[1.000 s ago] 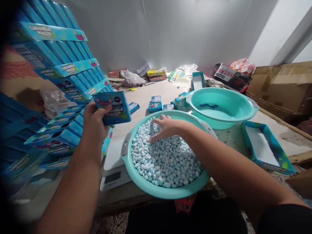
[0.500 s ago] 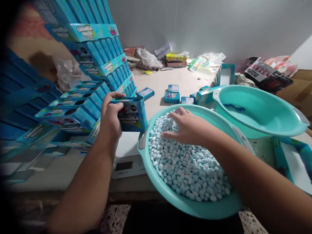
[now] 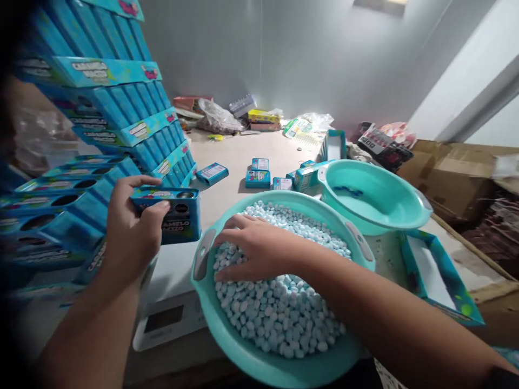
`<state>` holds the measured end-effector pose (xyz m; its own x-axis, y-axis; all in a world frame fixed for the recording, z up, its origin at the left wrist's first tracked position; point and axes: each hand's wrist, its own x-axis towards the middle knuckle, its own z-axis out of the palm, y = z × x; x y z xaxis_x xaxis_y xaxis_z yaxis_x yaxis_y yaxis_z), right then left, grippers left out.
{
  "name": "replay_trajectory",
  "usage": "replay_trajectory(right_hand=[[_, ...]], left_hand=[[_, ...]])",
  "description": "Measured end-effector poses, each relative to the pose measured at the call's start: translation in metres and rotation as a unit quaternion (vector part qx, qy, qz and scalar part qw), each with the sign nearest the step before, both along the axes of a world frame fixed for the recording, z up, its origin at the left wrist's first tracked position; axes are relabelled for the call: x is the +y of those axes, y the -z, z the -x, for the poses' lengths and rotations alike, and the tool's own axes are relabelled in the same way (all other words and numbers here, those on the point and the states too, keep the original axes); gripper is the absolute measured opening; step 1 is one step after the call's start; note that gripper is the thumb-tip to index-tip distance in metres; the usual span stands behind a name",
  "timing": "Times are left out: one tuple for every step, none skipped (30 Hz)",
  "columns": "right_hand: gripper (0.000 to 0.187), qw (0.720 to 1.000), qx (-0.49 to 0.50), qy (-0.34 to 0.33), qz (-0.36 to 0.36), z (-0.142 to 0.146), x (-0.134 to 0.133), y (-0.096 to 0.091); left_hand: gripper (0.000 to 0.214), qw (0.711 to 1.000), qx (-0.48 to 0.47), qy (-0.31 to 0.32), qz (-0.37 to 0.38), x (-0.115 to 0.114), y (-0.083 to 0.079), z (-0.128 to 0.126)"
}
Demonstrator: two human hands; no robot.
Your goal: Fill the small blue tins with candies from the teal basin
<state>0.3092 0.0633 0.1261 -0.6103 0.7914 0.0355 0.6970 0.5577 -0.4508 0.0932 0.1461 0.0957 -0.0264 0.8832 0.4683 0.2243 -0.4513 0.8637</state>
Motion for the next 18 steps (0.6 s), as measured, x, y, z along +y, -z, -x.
replay_trajectory(right_hand=[[0.051,1.000,-0.004,0.000,-0.001,-0.001,0.001,-0.001],[0.052,1.000,-0.006,-0.002,-0.002,-0.002,0.001,-0.002],[0.053,1.000,-0.005,-0.005,-0.002,-0.003,0.001,-0.002],[0.054,1.000,-0.003,-0.008,-0.003,-0.003,0.001,-0.003],[0.053,1.000,0.000,-0.012,-0.002,-0.004,0.001,-0.003],[0.052,1.000,0.003,-0.015,-0.002,-0.004,0.001,-0.003],[0.052,1.000,0.004,-0.018,-0.002,-0.004,0.001,-0.003],[0.051,1.000,0.004,-0.021,-0.002,-0.005,0.001,-0.002],[0.052,1.000,0.003,-0.022,-0.001,-0.005,0.001,-0.002],[0.052,1.000,0.003,-0.023,0.000,-0.006,0.002,-0.001],[0.053,1.000,0.004,-0.024,0.000,-0.006,0.002,-0.001],[0.054,1.000,0.006,-0.025,0.000,-0.007,0.002,0.000],[0.055,1.000,0.008,-0.026,0.000,-0.007,0.002,0.000],[0.055,1.000,0.010,-0.027,0.001,-0.007,0.002,0.000],[0.055,1.000,0.011,-0.028,0.001,-0.007,0.001,-0.001],[0.055,1.000,0.010,-0.028,0.002,-0.007,0.001,-0.001],[0.055,1.000,0.007,-0.028,0.004,-0.007,0.001,-0.002],[0.055,1.000,0.004,-0.027,0.006,-0.007,0.001,-0.002]], left_hand=[[0.032,1.000,0.013,0.003,0.018,0.001,0.001,0.000],[0.032,0.999,0.031,0.007,0.037,0.002,0.002,0.000],[0.032,0.997,0.050,0.008,0.052,0.002,0.002,-0.001],[0.032,0.995,0.069,0.010,0.066,0.002,0.001,-0.002],[0.032,0.993,0.086,0.009,0.078,0.002,0.000,-0.002],[0.032,0.991,0.100,0.005,0.087,0.001,-0.001,-0.003],[0.033,0.989,0.108,-0.001,0.096,0.001,-0.002,-0.003],[0.034,0.988,0.112,-0.010,0.107,0.000,-0.004,-0.004],[0.035,0.986,0.114,-0.021,0.123,0.001,-0.005,-0.004],[0.036,0.982,0.118,-0.031,0.143,0.002,-0.005,-0.004],[0.035,0.978,0.123,-0.039,0.164,0.004,-0.004,-0.004],[0.033,0.974,0.130,-0.044,0.182,0.006,-0.003,-0.004],[0.030,0.971,0.137,-0.048,0.190,0.009,-0.001,-0.005],[0.028,0.970,0.140,-0.052,0.190,0.012,0.002,-0.005],[0.027,0.971,0.137,-0.055,0.187,0.015,0.005,-0.006],[0.028,0.972,0.127,-0.056,0.188,0.019,0.009,-0.006],[0.030,0.973,0.110,-0.056,0.196,0.021,0.012,-0.007],[0.033,0.972,0.091,-0.052,0.212,0.024,0.014,-0.007]])
